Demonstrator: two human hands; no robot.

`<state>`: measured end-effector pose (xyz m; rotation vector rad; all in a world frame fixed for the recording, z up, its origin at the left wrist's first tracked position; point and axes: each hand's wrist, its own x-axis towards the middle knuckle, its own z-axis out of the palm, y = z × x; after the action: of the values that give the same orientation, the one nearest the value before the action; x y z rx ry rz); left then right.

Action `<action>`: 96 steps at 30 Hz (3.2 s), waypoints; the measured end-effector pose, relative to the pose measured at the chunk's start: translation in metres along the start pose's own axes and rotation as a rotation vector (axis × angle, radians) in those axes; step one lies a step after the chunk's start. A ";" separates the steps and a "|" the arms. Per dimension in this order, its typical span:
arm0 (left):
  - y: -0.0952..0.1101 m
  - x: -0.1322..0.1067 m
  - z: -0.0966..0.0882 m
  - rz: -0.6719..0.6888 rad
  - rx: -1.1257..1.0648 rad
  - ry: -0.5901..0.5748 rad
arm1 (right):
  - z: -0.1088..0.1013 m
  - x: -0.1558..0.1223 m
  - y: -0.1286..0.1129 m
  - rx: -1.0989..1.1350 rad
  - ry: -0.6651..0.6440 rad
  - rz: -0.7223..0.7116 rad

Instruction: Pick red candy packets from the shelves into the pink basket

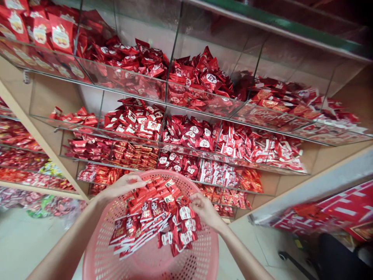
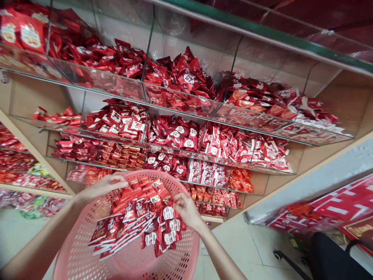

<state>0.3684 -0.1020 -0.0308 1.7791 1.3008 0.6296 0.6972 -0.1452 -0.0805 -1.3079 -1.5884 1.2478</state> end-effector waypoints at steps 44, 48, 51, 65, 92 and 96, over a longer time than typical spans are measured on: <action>-0.013 -0.006 0.009 -0.044 0.036 0.111 | 0.002 0.025 0.028 -0.769 0.308 0.231; -0.015 -0.010 0.010 -0.056 0.029 0.115 | 0.004 0.021 0.027 -0.793 0.314 0.233; -0.020 -0.011 0.012 -0.037 0.025 0.124 | 0.004 0.020 0.026 -0.814 0.307 0.235; -0.039 -0.012 0.017 0.007 0.091 0.128 | 0.008 0.012 0.018 -0.851 0.297 0.278; -0.044 0.060 0.017 -0.187 0.479 0.090 | 0.033 0.028 -0.004 -0.836 0.219 0.141; -0.043 0.048 -0.004 -0.160 0.512 0.064 | 0.051 0.032 -0.007 -0.821 0.228 0.121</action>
<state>0.3589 -0.0498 -0.0687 2.0361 1.7428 0.2766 0.6398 -0.1256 -0.0894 -1.9765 -1.9468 0.4550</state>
